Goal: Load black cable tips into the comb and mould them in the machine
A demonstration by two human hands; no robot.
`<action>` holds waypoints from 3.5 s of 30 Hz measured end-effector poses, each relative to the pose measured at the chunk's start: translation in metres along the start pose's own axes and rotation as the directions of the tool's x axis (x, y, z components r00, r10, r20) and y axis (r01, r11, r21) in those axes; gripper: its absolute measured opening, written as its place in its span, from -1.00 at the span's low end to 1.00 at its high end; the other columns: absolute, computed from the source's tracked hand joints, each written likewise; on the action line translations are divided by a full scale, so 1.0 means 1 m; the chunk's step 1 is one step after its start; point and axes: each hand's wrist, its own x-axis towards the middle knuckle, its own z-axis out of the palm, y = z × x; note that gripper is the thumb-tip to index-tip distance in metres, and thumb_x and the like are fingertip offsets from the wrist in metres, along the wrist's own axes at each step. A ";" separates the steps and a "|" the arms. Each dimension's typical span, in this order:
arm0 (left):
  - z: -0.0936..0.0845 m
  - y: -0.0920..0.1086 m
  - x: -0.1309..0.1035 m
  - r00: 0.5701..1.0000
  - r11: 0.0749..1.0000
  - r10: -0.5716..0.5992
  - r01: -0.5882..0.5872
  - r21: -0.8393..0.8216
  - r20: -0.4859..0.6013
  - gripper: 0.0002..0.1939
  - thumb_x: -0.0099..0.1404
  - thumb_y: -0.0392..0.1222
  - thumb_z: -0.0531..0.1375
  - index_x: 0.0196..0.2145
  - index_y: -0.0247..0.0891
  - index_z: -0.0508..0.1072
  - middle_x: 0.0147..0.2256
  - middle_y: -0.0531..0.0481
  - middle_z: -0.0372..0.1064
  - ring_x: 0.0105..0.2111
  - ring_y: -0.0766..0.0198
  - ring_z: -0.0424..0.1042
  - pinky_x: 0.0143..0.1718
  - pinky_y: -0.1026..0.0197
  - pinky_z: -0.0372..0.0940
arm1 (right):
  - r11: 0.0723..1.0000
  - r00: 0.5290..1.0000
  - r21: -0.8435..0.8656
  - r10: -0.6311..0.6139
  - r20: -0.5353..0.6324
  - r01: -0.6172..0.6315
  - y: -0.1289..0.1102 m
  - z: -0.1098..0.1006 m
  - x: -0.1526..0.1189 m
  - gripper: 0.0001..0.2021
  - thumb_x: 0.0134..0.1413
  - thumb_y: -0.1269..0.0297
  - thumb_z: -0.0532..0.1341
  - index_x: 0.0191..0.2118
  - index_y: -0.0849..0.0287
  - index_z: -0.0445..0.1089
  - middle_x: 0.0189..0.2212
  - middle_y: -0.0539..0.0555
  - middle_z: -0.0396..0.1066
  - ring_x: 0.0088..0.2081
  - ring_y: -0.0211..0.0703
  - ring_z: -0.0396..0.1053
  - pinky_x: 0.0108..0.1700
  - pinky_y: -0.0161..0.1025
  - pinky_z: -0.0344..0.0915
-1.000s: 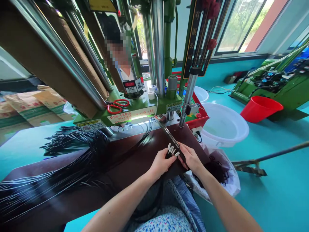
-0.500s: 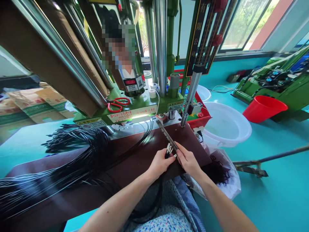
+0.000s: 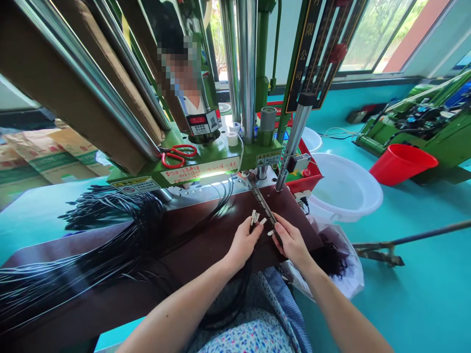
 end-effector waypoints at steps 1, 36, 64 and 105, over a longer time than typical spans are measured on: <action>0.001 -0.002 0.001 0.998 0.994 0.056 -0.056 0.092 0.004 -0.82 0.15 -0.15 0.11 -0.46 -0.32 0.22 -0.51 0.07 0.18 -0.50 0.44 0.13 -0.45 0.36 0.06 | 1.000 1.000 0.001 0.000 0.008 0.000 0.000 -0.001 0.000 -0.37 0.09 0.01 0.06 0.19 0.29 0.03 -0.73 -0.11 0.09 -0.77 -0.43 0.01 -0.77 -0.49 -0.10; -0.012 0.000 0.006 0.991 0.991 -0.107 0.113 -0.071 0.079 -0.71 0.08 -0.03 0.16 -0.50 -0.35 0.25 -0.70 0.14 0.03 -0.70 0.51 0.00 -0.67 0.39 -0.09 | 1.000 0.998 -0.018 -0.005 0.069 0.006 -0.005 -0.003 -0.004 -0.35 0.07 0.01 0.08 0.17 0.37 0.06 -0.71 -0.09 0.04 -0.70 -0.42 0.00 -0.73 -0.46 -0.07; -0.023 0.006 0.005 0.980 0.988 0.003 -0.033 -0.149 -0.198 -0.73 0.23 0.00 0.03 -0.39 -0.29 0.17 -0.76 0.22 0.00 -0.79 0.50 -0.03 -0.74 0.42 -0.10 | 0.996 0.995 -0.071 -0.048 0.093 0.054 -0.001 -0.006 -0.003 -0.41 0.09 0.03 0.08 0.15 0.33 0.12 -0.71 -0.09 0.07 -0.69 -0.41 0.01 -0.70 -0.43 -0.03; -0.043 0.002 0.012 0.998 0.999 0.021 -0.019 -0.037 0.057 -0.64 0.23 0.04 0.00 -0.51 -0.33 0.21 -0.73 0.16 -0.04 -0.72 0.51 -0.05 -0.67 0.39 -0.13 | 0.985 0.960 -0.154 -0.028 0.279 0.073 0.005 -0.019 0.003 -0.41 0.14 0.06 0.05 0.17 0.40 0.06 -0.68 -0.07 0.05 -0.68 -0.42 -0.01 -0.67 -0.42 -0.07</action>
